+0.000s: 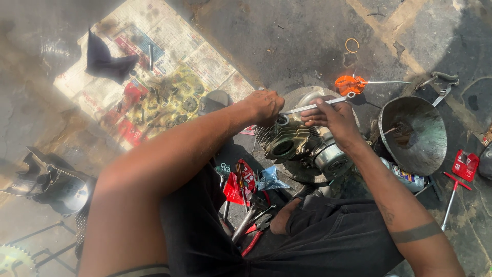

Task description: Repairing a motorcycle engine by adjusting components with a wrench and screwdriver.

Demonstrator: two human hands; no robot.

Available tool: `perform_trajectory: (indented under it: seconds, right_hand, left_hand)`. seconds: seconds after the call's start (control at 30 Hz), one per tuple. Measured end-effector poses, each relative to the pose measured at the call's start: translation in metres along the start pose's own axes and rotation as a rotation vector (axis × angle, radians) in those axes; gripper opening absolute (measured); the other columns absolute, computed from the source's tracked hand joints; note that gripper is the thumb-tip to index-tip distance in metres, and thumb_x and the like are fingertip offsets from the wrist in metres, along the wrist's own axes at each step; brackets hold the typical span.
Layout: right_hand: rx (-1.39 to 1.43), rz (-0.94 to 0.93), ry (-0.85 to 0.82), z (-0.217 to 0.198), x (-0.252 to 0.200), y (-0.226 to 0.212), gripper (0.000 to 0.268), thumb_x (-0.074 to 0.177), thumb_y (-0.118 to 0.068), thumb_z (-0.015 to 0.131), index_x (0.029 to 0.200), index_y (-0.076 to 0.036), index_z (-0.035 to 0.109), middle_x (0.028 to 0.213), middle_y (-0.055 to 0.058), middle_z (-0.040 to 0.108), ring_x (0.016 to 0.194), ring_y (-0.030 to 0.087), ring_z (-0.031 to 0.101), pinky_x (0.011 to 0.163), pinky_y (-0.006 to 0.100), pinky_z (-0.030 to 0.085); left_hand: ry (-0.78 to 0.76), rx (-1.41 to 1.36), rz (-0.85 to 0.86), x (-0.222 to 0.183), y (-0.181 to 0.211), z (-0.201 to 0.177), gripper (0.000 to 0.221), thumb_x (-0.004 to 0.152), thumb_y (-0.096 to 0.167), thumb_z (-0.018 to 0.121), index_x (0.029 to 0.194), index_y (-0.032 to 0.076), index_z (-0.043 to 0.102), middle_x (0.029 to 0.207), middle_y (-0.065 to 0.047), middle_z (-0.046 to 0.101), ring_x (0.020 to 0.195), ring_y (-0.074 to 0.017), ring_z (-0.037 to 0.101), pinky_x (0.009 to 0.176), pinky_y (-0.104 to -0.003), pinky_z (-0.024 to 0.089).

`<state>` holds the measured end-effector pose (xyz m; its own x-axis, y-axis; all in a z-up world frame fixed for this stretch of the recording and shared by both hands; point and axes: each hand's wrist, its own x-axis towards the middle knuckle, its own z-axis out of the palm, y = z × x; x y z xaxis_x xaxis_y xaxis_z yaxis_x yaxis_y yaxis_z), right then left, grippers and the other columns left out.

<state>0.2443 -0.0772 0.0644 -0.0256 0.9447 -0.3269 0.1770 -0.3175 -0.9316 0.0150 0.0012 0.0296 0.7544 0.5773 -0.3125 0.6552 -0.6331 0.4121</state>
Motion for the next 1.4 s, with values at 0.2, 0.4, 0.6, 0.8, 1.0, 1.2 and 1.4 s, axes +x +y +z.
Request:
perform_trajectory:
  seconds: [0.2, 0.4, 0.6, 0.8, 1.0, 1.2, 1.4]
  right_hand:
    - [0.115, -0.149, 0.068, 0.004, -0.008, -0.016, 0.033, 0.109, -0.024, 0.055, 0.115, 0.007, 0.064, 0.099, 0.020, 0.076, 0.088, 0.023, 0.077, 0.077, 0.032, 0.065]
    - [0.012, -0.207, 0.274, -0.011, -0.009, -0.011, 0.031, 0.108, -0.022, 0.055, 0.114, 0.007, 0.066, 0.094, 0.021, 0.075, 0.082, 0.023, 0.076, 0.072, 0.031, 0.063]
    - [-0.003, -0.428, 0.452, -0.043, -0.026, -0.022, 0.034, 0.112, -0.022, 0.056, 0.109, 0.008, 0.070, 0.095, 0.019, 0.076, 0.081, 0.023, 0.077, 0.071, 0.033, 0.065]
    - [-0.145, -0.503, 0.515, -0.070, -0.040, -0.023, 0.037, 0.116, -0.024, 0.054, 0.110, 0.008, 0.070, 0.096, 0.018, 0.075, 0.083, 0.022, 0.076, 0.072, 0.032, 0.064]
    - [-0.227, -0.494, 0.569, -0.091, -0.042, -0.008, 0.032, 0.115, -0.020, 0.055, 0.114, 0.010, 0.066, 0.093, 0.019, 0.074, 0.082, 0.022, 0.076, 0.070, 0.031, 0.064]
    - [-0.248, -0.505, 0.571, -0.094, -0.044, -0.004, 0.027, 0.115, -0.016, 0.055, 0.116, 0.010, 0.063, 0.092, 0.020, 0.072, 0.083, 0.023, 0.076, 0.068, 0.030, 0.063]
    - [-0.319, -0.501, 0.560, -0.096, -0.043, -0.004, 0.028, 0.115, -0.016, 0.055, 0.117, 0.010, 0.064, 0.092, 0.020, 0.073, 0.082, 0.023, 0.076, 0.068, 0.030, 0.063]
  left_hand:
    - [0.129, -0.126, 0.027, 0.021, -0.021, 0.006, 0.034, 0.097, 0.018, 0.055, 0.127, 0.003, 0.055, 0.116, -0.021, 0.069, 0.111, -0.0354, 0.066, 0.096, -0.047, 0.053]
    - [0.204, -0.352, 0.144, 0.023, 0.004, 0.005, 0.045, 0.096, 0.011, 0.052, 0.140, 0.019, 0.044, 0.109, -0.021, 0.072, 0.102, -0.0379, 0.069, 0.092, -0.051, 0.053]
    - [0.272, -0.327, 0.153, 0.026, -0.002, 0.009, 0.032, 0.097, 0.005, 0.048, 0.122, 0.013, 0.067, 0.104, -0.022, 0.074, 0.098, -0.0372, 0.072, 0.093, -0.047, 0.055]
    - [0.012, -0.142, 0.015, 0.012, 0.000, 0.011, 0.018, 0.090, 0.023, 0.071, 0.099, 0.008, 0.077, 0.103, -0.017, 0.076, 0.097, -0.0311, 0.074, 0.088, -0.042, 0.058]
    - [0.077, -0.124, -0.010, 0.013, 0.005, 0.020, 0.028, 0.090, 0.028, 0.076, 0.107, 0.006, 0.074, 0.108, -0.021, 0.071, 0.104, -0.0342, 0.070, 0.089, -0.043, 0.056]
    - [0.075, -0.106, -0.035, 0.019, 0.008, 0.025, 0.027, 0.097, 0.025, 0.066, 0.114, 0.003, 0.069, 0.118, -0.021, 0.069, 0.113, -0.0356, 0.067, 0.097, -0.044, 0.053]
    - [0.083, -0.101, -0.058, 0.026, 0.005, 0.030, 0.028, 0.098, 0.022, 0.061, 0.116, 0.001, 0.066, 0.121, -0.025, 0.066, 0.115, -0.0371, 0.065, 0.099, -0.044, 0.051]
